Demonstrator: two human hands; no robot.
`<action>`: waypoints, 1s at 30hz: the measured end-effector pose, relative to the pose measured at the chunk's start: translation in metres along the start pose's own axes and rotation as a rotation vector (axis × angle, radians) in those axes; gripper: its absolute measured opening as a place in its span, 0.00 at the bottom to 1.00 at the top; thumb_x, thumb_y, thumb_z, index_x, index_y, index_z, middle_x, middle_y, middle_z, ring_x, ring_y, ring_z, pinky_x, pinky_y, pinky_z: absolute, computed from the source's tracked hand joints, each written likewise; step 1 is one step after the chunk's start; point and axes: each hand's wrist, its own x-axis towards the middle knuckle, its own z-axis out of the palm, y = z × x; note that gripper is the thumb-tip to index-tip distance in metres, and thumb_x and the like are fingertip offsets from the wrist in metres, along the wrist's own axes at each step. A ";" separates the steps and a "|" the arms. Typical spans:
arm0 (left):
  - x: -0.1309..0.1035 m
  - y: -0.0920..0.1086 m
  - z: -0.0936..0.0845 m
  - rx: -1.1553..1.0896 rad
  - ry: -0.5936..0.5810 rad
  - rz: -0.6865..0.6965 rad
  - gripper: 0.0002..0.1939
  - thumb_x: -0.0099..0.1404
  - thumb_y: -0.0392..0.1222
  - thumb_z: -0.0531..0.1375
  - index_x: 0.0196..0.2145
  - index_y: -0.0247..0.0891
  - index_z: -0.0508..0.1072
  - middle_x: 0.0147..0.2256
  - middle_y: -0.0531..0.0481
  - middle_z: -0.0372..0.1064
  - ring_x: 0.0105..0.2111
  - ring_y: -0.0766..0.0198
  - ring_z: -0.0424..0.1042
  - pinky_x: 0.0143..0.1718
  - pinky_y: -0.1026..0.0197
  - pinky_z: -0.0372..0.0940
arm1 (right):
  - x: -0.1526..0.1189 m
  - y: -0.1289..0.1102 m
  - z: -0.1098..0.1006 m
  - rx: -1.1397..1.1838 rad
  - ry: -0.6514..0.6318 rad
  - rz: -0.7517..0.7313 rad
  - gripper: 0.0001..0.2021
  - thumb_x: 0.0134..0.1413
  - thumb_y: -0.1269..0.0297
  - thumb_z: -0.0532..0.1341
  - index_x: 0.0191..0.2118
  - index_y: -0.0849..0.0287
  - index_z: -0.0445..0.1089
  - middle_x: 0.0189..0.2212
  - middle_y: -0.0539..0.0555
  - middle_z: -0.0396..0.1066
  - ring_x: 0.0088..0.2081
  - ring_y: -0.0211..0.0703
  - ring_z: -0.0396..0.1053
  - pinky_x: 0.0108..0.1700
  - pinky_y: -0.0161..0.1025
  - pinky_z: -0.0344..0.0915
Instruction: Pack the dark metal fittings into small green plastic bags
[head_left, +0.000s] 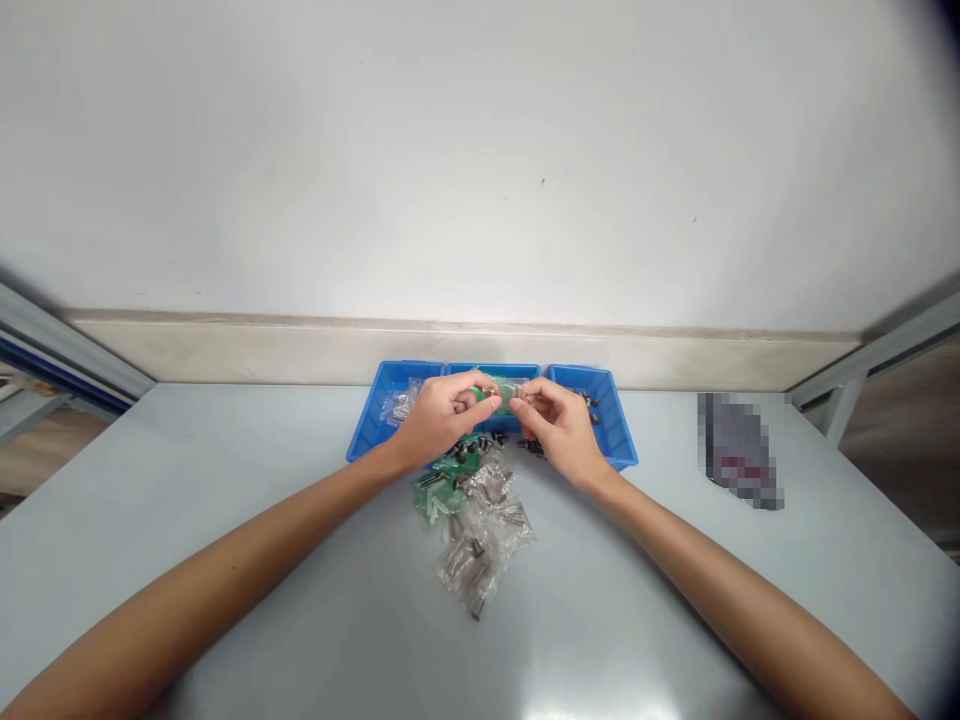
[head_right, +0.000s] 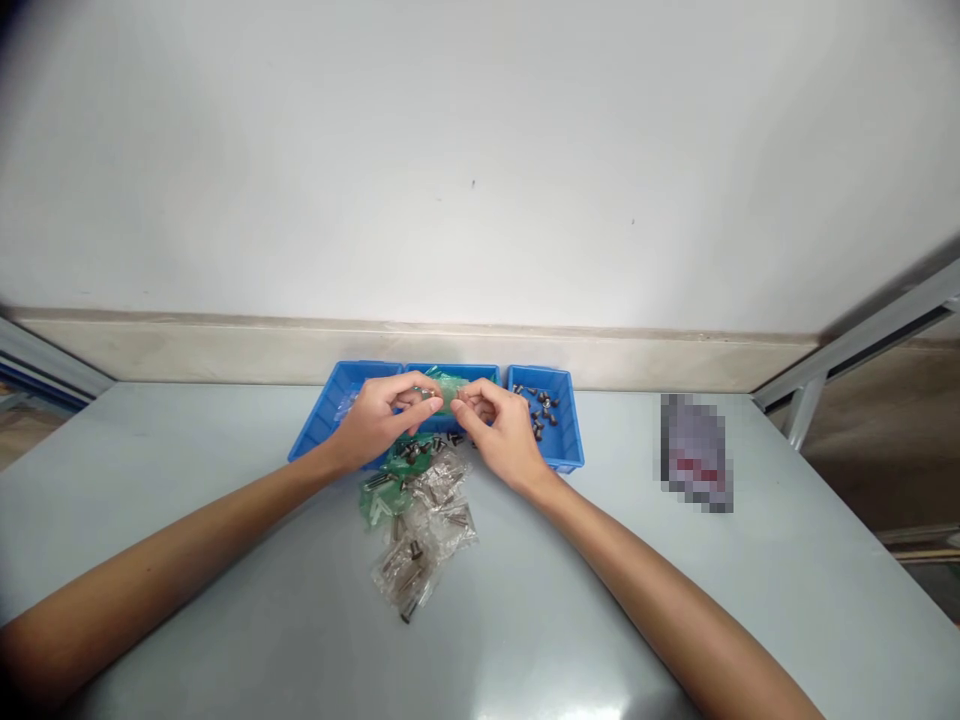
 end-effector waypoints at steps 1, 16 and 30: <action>0.000 0.001 0.000 -0.016 0.002 0.000 0.12 0.68 0.48 0.59 0.36 0.36 0.73 0.19 0.57 0.62 0.19 0.69 0.62 0.24 0.66 0.57 | 0.000 0.000 0.000 0.013 -0.001 0.004 0.10 0.60 0.56 0.62 0.32 0.56 0.67 0.22 0.47 0.63 0.22 0.38 0.61 0.26 0.36 0.59; 0.001 0.000 0.003 -0.119 0.097 -0.040 0.14 0.66 0.49 0.60 0.43 0.35 0.74 0.28 0.52 0.68 0.19 0.72 0.61 0.21 0.67 0.57 | 0.002 -0.005 -0.001 0.029 -0.035 0.025 0.10 0.58 0.54 0.62 0.35 0.56 0.69 0.22 0.46 0.64 0.22 0.37 0.61 0.26 0.37 0.60; 0.004 0.035 -0.025 0.428 0.236 0.086 0.15 0.69 0.44 0.54 0.46 0.36 0.77 0.43 0.45 0.77 0.39 0.58 0.74 0.39 0.61 0.65 | 0.002 -0.001 -0.002 0.004 -0.047 0.018 0.09 0.62 0.58 0.59 0.37 0.58 0.70 0.19 0.45 0.62 0.22 0.37 0.61 0.26 0.35 0.58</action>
